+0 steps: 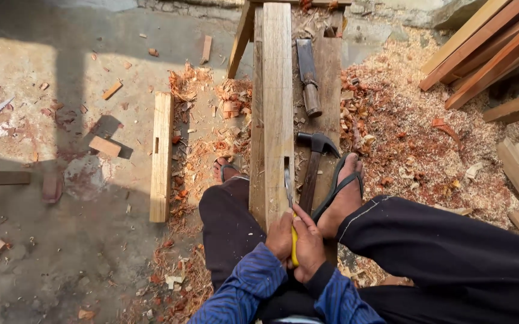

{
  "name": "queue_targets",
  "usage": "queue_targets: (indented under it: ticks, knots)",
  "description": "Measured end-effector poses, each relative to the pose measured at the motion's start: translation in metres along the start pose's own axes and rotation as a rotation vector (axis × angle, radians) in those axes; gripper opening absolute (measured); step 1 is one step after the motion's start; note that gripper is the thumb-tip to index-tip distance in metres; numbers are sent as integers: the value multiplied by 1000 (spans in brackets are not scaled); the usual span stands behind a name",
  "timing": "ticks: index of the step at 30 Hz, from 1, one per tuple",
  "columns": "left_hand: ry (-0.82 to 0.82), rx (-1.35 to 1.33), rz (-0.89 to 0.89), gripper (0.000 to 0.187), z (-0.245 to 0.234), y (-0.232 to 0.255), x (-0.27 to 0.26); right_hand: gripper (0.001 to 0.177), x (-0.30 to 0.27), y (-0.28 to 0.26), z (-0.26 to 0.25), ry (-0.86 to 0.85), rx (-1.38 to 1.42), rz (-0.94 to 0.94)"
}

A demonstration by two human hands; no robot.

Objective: Chiseling a mortise into a wooden beam using a chisel and hammer.

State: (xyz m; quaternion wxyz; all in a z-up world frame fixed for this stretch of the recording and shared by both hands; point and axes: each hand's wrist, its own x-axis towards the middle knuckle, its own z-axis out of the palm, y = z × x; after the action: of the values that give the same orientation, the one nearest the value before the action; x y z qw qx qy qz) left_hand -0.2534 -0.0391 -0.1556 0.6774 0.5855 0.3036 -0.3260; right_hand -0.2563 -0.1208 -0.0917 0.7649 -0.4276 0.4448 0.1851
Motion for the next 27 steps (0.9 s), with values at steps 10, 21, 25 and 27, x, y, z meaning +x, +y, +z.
queue_targets:
  ticks: [10,21,25,27]
  knots:
    - [-34,109,165,61,-3,-21,29,44,12,-1,11,4,75,-49]
    - [46,-29,99,62,0,9,43,44,42,1,10,5,94,-66]
    - [15,-161,55,61,-2,-19,26,44,25,15,-1,9,69,-51]
    - [9,-82,164,66,0,-14,56,44,42,1,6,-31,27,-101]
